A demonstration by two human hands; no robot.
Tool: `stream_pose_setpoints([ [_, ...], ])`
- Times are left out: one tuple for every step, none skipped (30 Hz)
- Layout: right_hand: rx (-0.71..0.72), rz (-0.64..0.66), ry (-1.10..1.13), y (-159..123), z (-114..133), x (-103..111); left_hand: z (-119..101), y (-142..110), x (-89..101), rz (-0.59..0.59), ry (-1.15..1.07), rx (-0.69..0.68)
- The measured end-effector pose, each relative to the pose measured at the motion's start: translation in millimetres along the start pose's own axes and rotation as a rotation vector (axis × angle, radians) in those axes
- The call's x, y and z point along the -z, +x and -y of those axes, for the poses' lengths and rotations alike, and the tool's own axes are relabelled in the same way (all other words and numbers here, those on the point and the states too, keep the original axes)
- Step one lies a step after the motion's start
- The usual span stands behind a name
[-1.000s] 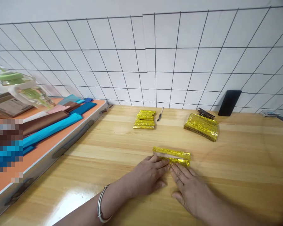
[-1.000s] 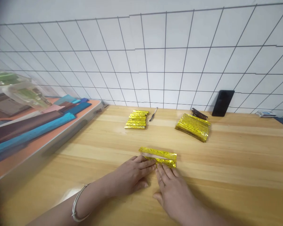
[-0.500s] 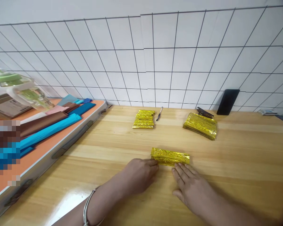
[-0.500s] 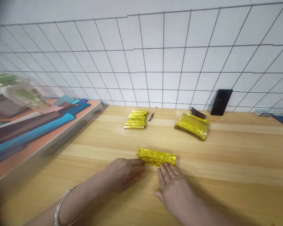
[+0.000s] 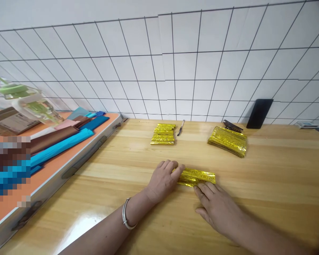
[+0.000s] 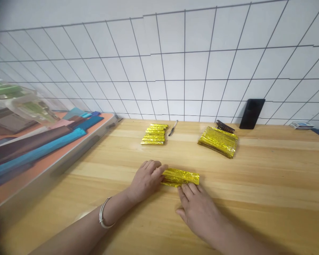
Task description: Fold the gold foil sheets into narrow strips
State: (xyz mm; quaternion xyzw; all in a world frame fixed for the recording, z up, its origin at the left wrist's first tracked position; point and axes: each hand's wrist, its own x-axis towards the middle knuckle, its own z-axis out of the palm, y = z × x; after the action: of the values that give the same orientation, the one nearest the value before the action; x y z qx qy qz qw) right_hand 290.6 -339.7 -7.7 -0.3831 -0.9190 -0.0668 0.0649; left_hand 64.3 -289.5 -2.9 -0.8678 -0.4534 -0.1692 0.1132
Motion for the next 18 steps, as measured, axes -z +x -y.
stream_pose_setpoints([
  [0.003,0.005,-0.001,0.6,-0.1,0.9,0.6,0.6,0.9,-0.002,-0.010,-0.010],
  [0.006,0.006,-0.002,1.1,-0.2,1.6,1.3,1.1,1.9,0.003,-0.026,-0.024],
  [0.008,0.005,-0.003,1.6,-0.2,2.0,2.0,1.5,2.8,0.013,-0.046,-0.041],
  [0.008,0.006,-0.003,1.9,-0.3,2.3,2.8,1.8,3.6,0.030,-0.070,-0.061],
  [0.006,0.007,-0.003,2.1,-0.4,2.5,3.4,2.2,4.1,0.048,-0.094,-0.084],
  [0.004,0.008,-0.002,2.3,-0.5,2.6,4.0,2.5,4.6,0.067,-0.116,-0.107],
  [0.005,0.011,-0.002,2.3,-0.6,2.7,4.3,2.9,4.8,0.081,-0.133,-0.128],
  [0.009,0.016,-0.003,2.3,-0.7,2.9,4.5,3.3,4.9,0.093,-0.147,-0.148],
  [0.013,0.020,-0.006,2.2,-0.8,3.0,4.6,3.8,4.9,0.104,-0.159,-0.165],
  [0.016,0.023,-0.009,2.0,-0.9,3.2,4.6,4.3,4.6,0.114,-0.170,-0.178],
  [0.017,0.024,-0.011,1.8,-0.9,3.2,4.5,4.9,4.2,0.124,-0.179,-0.184],
  [0.016,0.024,-0.012,1.7,-1.0,3.1,4.4,5.4,3.6,0.135,-0.188,-0.185],
  [0.015,0.018,-0.013,1.5,-1.0,2.9,4.4,5.9,2.7,0.145,-0.197,-0.182],
  [0.014,0.011,-0.013,1.5,-1.1,2.5,4.5,6.4,1.6,0.155,-0.205,-0.176],
  [0.014,0.003,-0.014,1.4,-1.3,2.0,4.7,6.8,0.4,0.164,-0.214,-0.170],
  [0.015,-0.001,-0.015,1.4,-1.4,1.5,5.0,7.0,-0.8,0.172,-0.222,-0.164],
  [0.017,-0.005,-0.015,1.4,-1.5,1.0,5.5,7.2,-2.0,0.179,-0.230,-0.160],
  [0.018,-0.008,-0.016,1.3,-1.7,0.6,6.0,7.3,-3.1,0.183,-0.239,-0.156],
])
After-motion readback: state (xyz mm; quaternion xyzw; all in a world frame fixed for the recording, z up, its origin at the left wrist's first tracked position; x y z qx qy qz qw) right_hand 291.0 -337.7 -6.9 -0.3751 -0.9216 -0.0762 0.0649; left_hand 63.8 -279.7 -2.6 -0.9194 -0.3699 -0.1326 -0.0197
